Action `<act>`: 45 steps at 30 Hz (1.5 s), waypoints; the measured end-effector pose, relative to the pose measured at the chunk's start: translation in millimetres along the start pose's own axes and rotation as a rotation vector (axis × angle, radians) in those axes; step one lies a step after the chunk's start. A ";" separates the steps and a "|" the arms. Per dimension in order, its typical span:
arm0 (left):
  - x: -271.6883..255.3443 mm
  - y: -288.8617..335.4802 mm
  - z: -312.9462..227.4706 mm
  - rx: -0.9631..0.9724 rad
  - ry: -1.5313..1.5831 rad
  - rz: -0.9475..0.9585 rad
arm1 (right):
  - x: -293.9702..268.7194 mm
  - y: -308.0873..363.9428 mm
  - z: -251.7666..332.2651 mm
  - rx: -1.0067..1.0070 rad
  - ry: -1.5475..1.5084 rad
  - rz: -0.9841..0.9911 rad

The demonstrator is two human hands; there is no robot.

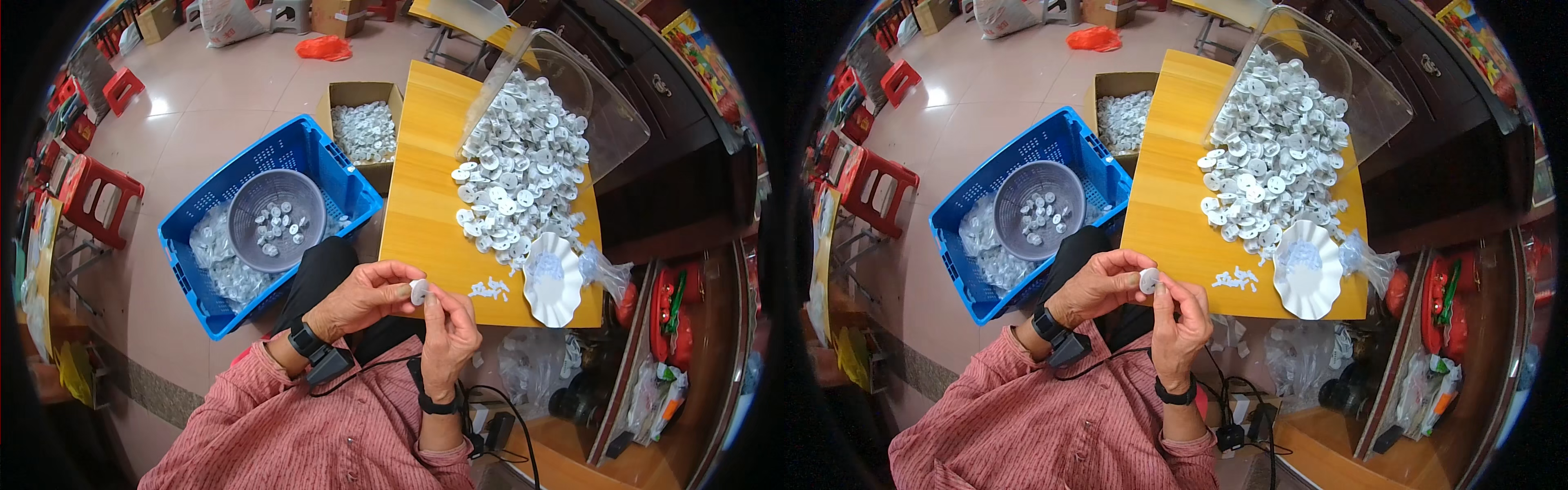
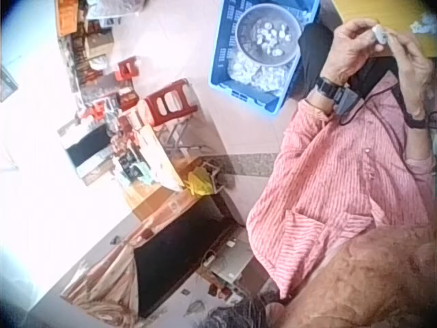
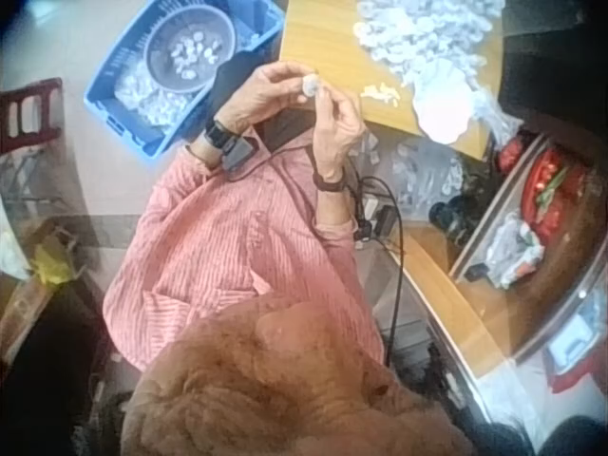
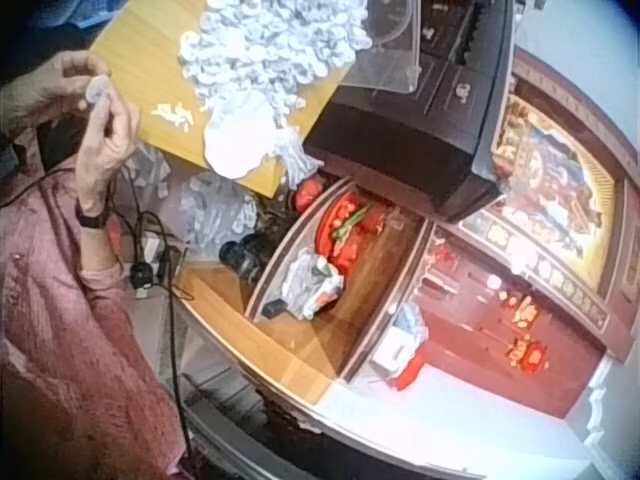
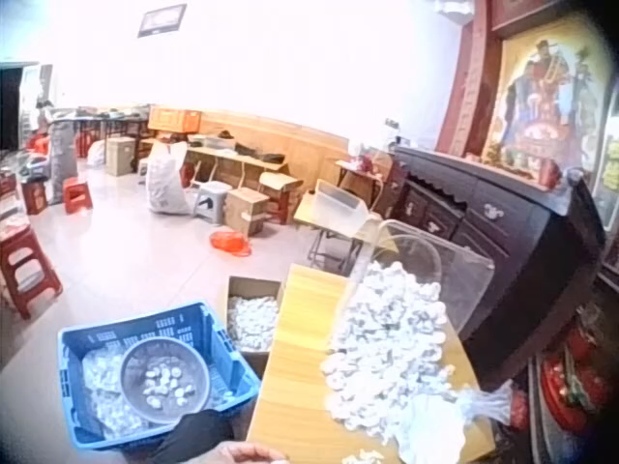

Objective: Manually assembling small white plastic components by inserting pieces together.

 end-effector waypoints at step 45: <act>3.6 5.7 -5.4 -0.006 -0.184 -0.117 | 2.6 -1.2 7.7 -0.108 0.341 0.069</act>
Point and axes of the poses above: each hand's wrist, its own y-axis away from the middle knuckle, its own x-axis out of the palm, z = x × y, the point moved 1 cm from there along -y, towards the middle knuckle, and after that the axes turned 15 degrees about z, right-handed, at the moved point
